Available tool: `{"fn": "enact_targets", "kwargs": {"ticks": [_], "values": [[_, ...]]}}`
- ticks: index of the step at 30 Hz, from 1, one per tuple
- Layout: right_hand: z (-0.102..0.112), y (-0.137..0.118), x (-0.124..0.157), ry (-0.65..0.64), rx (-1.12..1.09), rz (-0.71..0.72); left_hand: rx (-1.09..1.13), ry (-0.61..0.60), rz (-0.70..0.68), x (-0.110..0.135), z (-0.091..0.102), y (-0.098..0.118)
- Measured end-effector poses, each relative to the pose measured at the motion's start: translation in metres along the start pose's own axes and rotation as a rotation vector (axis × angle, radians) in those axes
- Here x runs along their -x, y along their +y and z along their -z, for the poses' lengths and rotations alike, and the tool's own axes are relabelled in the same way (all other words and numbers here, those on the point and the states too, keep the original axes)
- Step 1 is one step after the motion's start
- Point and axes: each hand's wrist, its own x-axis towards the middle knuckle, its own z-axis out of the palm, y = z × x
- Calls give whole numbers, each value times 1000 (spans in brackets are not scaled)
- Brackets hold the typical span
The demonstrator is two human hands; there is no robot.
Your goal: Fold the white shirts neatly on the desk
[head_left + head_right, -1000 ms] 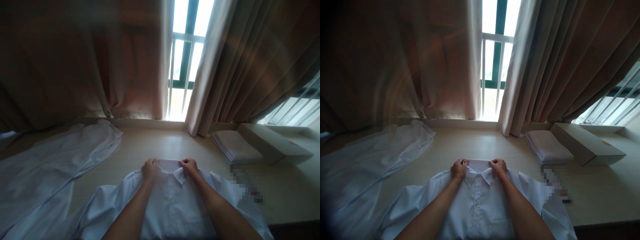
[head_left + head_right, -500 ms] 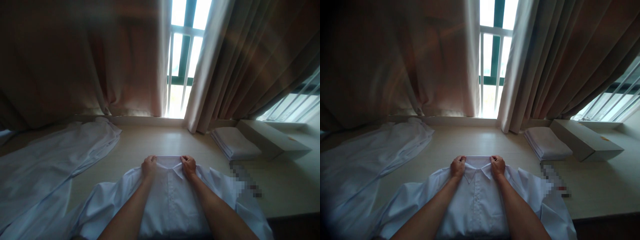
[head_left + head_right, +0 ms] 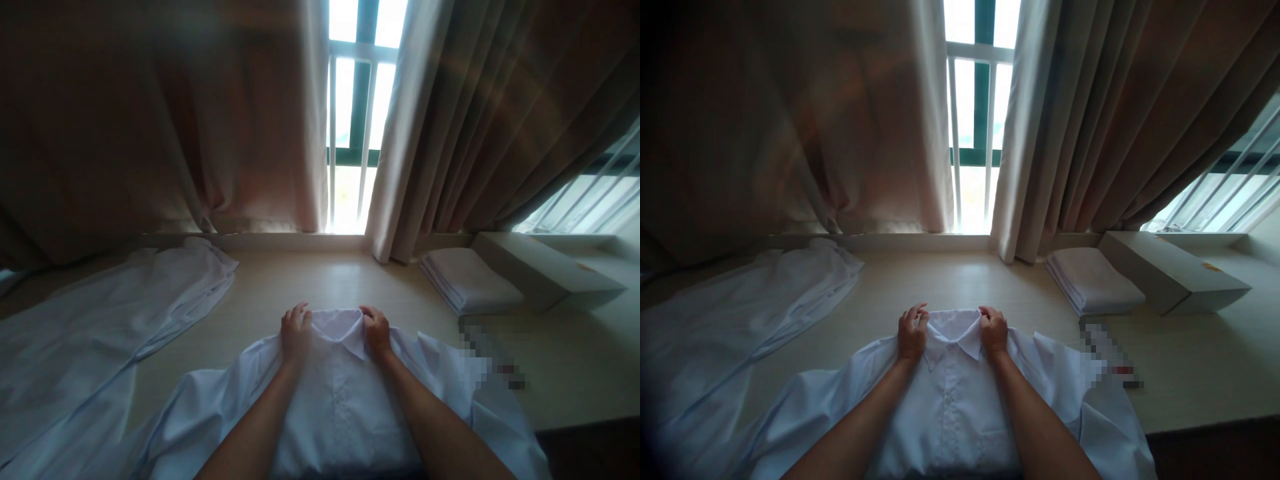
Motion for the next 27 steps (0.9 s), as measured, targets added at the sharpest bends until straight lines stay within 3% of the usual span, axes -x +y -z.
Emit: {"fn": "enact_targets", "kwargs": {"ticks": [4,8,12,17,20,27], "values": [[-4,-2,0,0,108,-26,-137,23,-200,15,7,24],[-6,-3,-3,21,122,-13,-215,-139,-374,39,5,48],[-3,-2,-4,-7,81,-5,-278,-277,-295,58,-11,56],[2,-1,-6,-126,41,38,-210,-278,-189,62,-23,48],[11,-4,-19,-263,65,4,-166,-282,-198,61,-22,46],[35,-20,-63,-785,99,15,-136,-277,-190,61,-21,46]]}}
